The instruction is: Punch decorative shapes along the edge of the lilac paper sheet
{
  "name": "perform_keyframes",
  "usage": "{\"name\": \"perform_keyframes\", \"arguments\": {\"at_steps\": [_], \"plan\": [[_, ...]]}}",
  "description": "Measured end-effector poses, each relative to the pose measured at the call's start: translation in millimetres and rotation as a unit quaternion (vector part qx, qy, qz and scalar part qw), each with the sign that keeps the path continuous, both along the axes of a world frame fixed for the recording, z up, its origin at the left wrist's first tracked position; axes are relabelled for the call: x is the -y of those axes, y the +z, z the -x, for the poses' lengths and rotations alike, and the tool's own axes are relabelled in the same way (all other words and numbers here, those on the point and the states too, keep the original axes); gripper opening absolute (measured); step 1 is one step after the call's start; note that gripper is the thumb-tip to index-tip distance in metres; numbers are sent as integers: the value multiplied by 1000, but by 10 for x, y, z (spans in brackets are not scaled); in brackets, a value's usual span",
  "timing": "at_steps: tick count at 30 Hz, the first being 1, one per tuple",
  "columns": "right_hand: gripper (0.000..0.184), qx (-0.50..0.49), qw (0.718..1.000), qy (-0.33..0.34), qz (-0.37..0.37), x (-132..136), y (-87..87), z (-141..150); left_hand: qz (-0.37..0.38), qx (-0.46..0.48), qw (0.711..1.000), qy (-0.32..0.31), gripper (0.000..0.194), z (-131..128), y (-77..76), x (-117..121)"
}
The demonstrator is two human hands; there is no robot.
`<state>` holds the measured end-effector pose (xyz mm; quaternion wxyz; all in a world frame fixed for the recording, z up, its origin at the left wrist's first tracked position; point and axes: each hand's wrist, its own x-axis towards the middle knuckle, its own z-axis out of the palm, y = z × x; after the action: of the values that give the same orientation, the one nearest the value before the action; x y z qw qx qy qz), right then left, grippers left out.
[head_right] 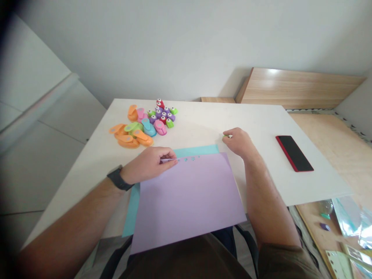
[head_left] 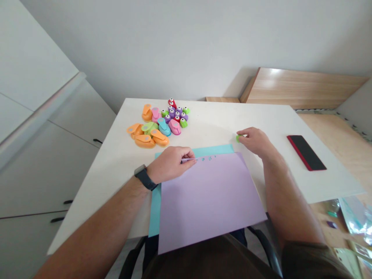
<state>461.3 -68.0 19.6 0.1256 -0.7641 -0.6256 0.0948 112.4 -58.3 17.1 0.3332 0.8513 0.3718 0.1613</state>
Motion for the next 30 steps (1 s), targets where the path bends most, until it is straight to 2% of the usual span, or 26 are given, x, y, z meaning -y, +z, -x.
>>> {"name": "perform_keyframes", "arguments": {"at_steps": [3,13,15,18,20,22,26,30], "plan": [[37,10,1000,10,0,-10,-24,-20,0,0,1000,0,19,0,-3,-1],[33,17,999,-32,-30,-11,-77,-73,2,1,1000,3,19,8,-5,-5],[34,26,997,-46,-59,-7,-67,-52,2,2,1000,7,19,7,2,1],[34,23,985,-62,-156,11,-16,29,6,4,1000,13,20,5,21,15],[32,-9,977,-26,-211,39,32,117,9,9,1000,15,20,6,34,22],[31,-60,974,43,-213,79,75,224,7,13,1000,17,21,11,40,24],[25,-137,968,165,-131,162,95,425,2,23,999,25,21,25,32,11],[20,-143,950,264,-84,181,39,512,-2,33,999,26,21,37,30,-4]]}}
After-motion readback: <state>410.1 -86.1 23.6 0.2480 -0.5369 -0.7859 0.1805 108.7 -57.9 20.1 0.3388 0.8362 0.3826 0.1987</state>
